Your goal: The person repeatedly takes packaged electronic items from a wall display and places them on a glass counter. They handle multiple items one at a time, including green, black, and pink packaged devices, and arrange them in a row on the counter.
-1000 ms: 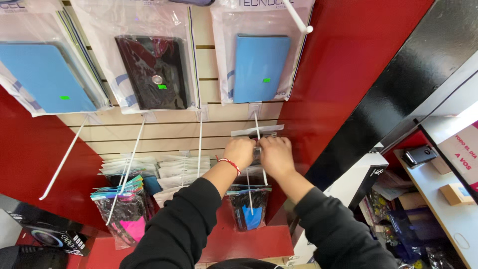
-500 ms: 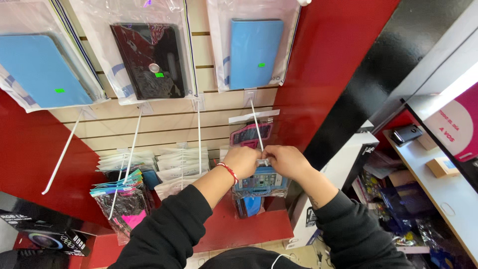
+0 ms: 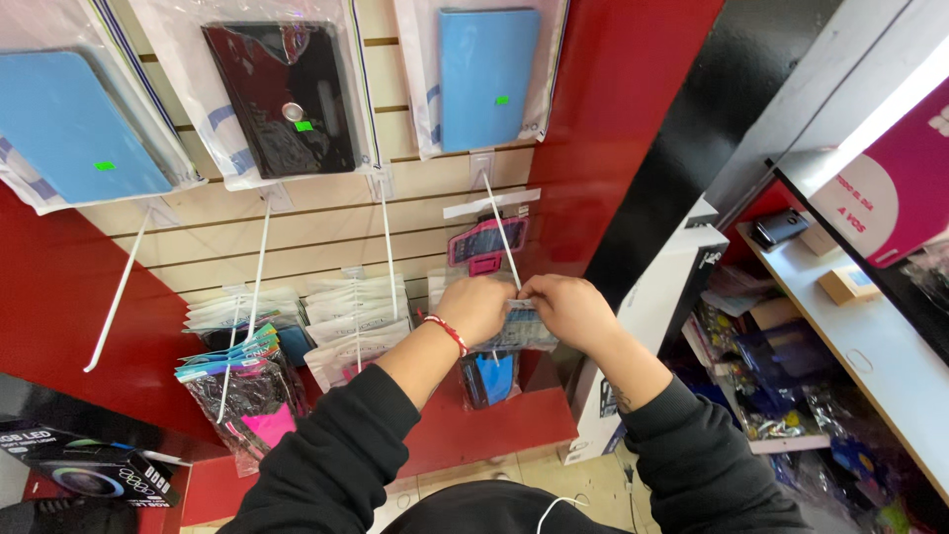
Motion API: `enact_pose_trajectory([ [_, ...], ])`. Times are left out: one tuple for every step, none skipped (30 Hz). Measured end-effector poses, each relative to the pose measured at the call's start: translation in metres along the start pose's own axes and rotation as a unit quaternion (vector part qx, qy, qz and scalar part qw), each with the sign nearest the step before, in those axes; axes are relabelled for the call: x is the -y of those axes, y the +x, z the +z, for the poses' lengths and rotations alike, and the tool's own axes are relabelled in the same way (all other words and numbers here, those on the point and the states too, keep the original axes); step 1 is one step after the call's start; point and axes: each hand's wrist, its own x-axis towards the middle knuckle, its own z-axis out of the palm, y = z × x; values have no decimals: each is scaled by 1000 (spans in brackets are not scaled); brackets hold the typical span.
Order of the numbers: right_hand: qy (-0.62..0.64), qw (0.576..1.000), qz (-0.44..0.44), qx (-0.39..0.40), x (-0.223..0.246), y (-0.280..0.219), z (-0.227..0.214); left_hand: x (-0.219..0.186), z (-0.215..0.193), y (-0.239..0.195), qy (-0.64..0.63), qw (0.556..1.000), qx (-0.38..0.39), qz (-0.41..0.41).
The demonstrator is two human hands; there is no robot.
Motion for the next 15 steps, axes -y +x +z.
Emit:
enact_pose_trajectory([
  [10,1000,-5,-9,0,-5,1,-2,-1,-4,-3,1000,-13,5],
  [20,1000,-9,-18,0,-10,2,-4,-1,-8,-7,1000,-25,12],
  [20,1000,-6,-20,2,-16,2,-7,-2,-12,-7,1000,-24,15],
  [5,1000,-6,-26,3,-23,2,-9,-3,-15,-20,999,-39,23],
  [-10,999,-6,-32,4,-30,2,-12,-3,-18,-33,998,-54,31],
  [-10,999,1,-34,4,-37,1,-18,-8,-24,-33,997,-50,37],
  [-18,999,18,-34,4,-44,1,-23,-13,-29,-47,997,-55,41],
  [-26,998,36,-35,4,-51,1,-29,-17,-33,-61,995,-60,44],
  [-26,998,44,-37,2,-59,1,-32,-14,-34,-62,995,-56,51],
  [-27,997,54,-44,1,-67,1,-35,-12,-34,-61,995,-54,56],
  [-29,996,64,-50,0,-75,1,-39,-9,-34,-59,995,-52,61],
  [-29,995,76,-54,-1,-85,-1,-45,-9,-34,-59,994,-47,73],
  [-21,994,92,-58,-2,-94,-2,-51,-10,-33,-57,994,-44,84],
  [-14,992,110,-61,-3,-106,-4,-59,-9,-33,-56,993,-41,97],
  [-14,990,125,-65,-1,-117,-9,-67,-5,-30,-58,992,-34,110],
])
